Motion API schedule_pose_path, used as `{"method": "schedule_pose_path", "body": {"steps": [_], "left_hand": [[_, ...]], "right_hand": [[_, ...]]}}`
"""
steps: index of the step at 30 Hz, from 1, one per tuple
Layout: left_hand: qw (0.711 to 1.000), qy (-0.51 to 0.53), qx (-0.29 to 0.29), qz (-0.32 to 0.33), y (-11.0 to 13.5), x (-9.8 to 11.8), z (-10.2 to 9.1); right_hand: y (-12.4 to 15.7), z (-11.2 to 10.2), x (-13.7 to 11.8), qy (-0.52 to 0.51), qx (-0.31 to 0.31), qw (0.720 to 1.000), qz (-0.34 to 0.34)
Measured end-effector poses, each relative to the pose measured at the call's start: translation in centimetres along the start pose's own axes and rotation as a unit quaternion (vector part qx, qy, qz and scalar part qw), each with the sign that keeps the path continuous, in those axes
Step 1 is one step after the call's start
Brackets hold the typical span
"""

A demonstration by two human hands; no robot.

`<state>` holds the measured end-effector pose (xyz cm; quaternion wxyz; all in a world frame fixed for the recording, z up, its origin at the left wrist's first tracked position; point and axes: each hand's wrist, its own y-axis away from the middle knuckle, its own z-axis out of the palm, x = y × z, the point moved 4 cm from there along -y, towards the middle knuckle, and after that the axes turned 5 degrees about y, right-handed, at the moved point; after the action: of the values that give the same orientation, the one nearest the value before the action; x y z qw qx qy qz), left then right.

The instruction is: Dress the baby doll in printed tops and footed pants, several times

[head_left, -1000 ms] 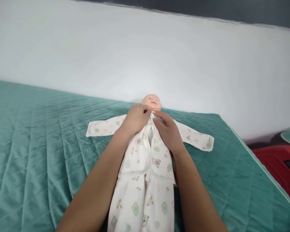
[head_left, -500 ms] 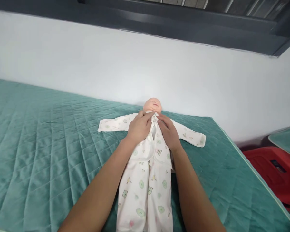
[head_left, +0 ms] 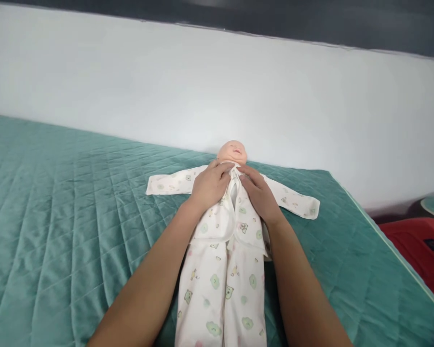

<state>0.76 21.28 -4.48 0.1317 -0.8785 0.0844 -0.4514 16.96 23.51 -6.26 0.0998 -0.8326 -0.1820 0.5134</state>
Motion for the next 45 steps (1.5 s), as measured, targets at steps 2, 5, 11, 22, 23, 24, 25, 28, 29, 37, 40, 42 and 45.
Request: {"method": "schedule_pose_path", "body": {"steps": [2, 5, 11, 22, 23, 24, 25, 28, 29, 37, 40, 42, 45], "left_hand": [[0.999, 0.035, 0.037, 0.003, 0.3, 0.0, -0.3], [0.994, 0.088, 0.068, 0.007, 0.8, 0.1, -0.5], [0.992, 0.111, 0.054, -0.013, 1.2, 0.4, -0.4], [0.984, 0.163, -0.043, -0.057, 0.9, 0.7, -1.0], [0.984, 0.165, -0.038, -0.055, 1.0, 1.0, -0.9], [0.984, 0.17, -0.032, -0.052, 1.0, 1.3, -0.9], [0.983, 0.177, -0.025, -0.048, 1.1, 1.7, -0.8], [0.981, 0.188, -0.012, -0.042, 1.2, 2.6, -0.6], [0.982, 0.185, -0.013, -0.044, 1.2, 2.8, -0.5], [0.978, 0.201, -0.021, -0.061, 1.2, 2.2, -0.5], [0.977, 0.204, -0.014, -0.059, 1.1, 2.1, -0.5], [0.976, 0.208, -0.014, -0.06, 1.1, 2.1, -0.5], [0.975, 0.213, -0.015, -0.065, 1.1, 2.1, -0.4]], "right_hand": [[0.5, -0.1, -0.5, 0.015, 0.029, 0.999, -0.007], [2.2, -0.3, -1.6, 0.049, 0.101, 0.994, -0.013], [4.7, 0.0, -2.5, 0.04, 0.124, 0.991, 0.024], [3.6, -0.1, -2.6, 0.065, 0.032, 0.991, 0.113], [3.6, -0.1, -2.6, 0.061, 0.035, 0.991, 0.116], [3.7, -0.1, -2.7, 0.053, 0.037, 0.991, 0.117], [3.6, -0.1, -2.7, 0.04, 0.038, 0.992, 0.117], [3.4, -0.2, -2.6, 0.003, 0.045, 0.991, 0.126], [3.3, -0.3, -2.6, -0.005, 0.05, 0.99, 0.131], [2.4, -0.4, -1.8, -0.074, 0.072, 0.983, 0.149], [2.5, -0.3, -1.6, -0.133, 0.075, 0.977, 0.149], [2.7, -0.3, -1.7, -0.147, 0.076, 0.976, 0.145], [2.9, -0.4, -2.4, -0.123, 0.081, 0.979, 0.142]]}}
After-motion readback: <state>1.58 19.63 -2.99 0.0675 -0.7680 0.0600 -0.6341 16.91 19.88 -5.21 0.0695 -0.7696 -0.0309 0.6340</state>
